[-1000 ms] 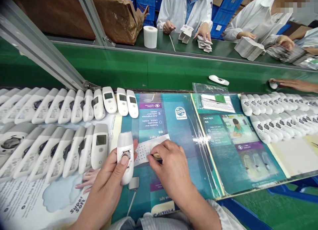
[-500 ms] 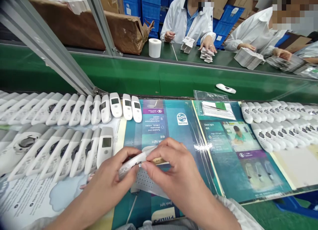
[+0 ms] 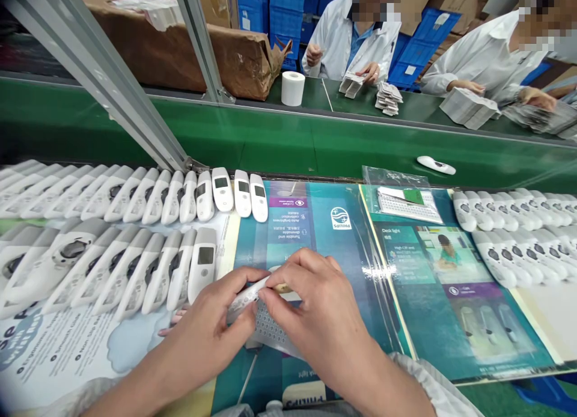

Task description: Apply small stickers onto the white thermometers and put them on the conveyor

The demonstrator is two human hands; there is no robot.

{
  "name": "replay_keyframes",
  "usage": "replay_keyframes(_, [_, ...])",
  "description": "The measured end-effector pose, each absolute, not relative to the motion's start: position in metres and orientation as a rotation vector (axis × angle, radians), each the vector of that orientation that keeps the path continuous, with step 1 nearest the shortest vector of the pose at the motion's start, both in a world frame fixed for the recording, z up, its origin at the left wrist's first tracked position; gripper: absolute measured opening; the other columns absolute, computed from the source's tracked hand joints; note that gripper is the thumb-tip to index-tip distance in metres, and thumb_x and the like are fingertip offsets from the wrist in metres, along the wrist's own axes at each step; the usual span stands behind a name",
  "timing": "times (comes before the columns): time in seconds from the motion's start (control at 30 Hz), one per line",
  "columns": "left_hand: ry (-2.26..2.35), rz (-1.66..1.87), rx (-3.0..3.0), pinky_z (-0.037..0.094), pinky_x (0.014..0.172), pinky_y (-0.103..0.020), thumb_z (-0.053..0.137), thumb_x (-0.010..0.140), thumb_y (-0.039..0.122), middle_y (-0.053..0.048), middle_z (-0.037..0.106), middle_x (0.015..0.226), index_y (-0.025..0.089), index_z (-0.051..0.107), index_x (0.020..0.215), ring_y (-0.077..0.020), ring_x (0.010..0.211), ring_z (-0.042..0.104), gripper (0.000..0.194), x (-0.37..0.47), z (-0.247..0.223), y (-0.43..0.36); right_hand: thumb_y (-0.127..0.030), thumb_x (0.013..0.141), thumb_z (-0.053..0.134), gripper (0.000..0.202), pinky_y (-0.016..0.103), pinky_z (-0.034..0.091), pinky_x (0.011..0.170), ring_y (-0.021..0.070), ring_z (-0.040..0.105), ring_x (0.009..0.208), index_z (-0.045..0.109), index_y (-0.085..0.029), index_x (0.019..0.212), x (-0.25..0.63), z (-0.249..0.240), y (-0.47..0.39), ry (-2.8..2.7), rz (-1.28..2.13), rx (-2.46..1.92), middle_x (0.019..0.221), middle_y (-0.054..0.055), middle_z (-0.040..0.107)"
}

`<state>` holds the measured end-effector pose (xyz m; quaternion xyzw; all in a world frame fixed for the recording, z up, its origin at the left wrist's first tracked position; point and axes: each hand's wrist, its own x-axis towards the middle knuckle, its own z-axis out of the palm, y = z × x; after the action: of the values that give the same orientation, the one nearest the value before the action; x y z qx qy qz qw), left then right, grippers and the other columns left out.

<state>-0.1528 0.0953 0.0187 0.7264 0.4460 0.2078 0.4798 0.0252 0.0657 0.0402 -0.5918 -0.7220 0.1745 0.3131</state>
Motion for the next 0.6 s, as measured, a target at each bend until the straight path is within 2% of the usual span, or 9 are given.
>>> replay_keyframes(0.27, [1.067,0.51,1.82,0.053,0.086,-0.037,0.042,0.088,0.018,-0.003,0.071,0.107,0.026,0.06,0.119,-0.026,0.102,0.067,0.036,-0.1549,0.0175,0.0948,-0.015,0.087,0.069,0.015,0.026,0.045,0.063,0.0153,0.065,0.076,0.073,-0.029,0.082,0.0245,0.0403,0.0674,-1.907,0.521,-1.575,0.079,-0.001,0.064])
replay_keyframes(0.4, [1.056,0.519,1.82,0.051,0.086,-0.036,0.041,0.089,0.018,-0.003,0.07,0.112,0.026,0.06,0.118,-0.0245,0.102,0.066,0.035,-0.1555,0.0167,0.0946,-0.017,0.088,0.068,0.014,0.025,0.045,0.061,0.0156,0.065,0.077,0.074,-0.029,0.083,0.0243,0.0398,0.0681,-1.904,0.53,-1.578,0.08,0.0,0.064])
replay_keyframes(0.6, [1.034,0.51,1.784,0.047,0.089,-0.036,0.04,0.096,0.023,-0.004,0.067,0.119,0.025,0.058,0.117,-0.0242,0.107,0.064,0.027,-0.1566,0.0125,0.0944,-0.017,0.087,0.07,0.014,0.028,0.045,0.067,0.0154,0.065,0.077,0.074,-0.029,0.083,0.0252,0.0399,0.0686,-1.926,0.503,-1.582,0.081,-0.001,0.066])
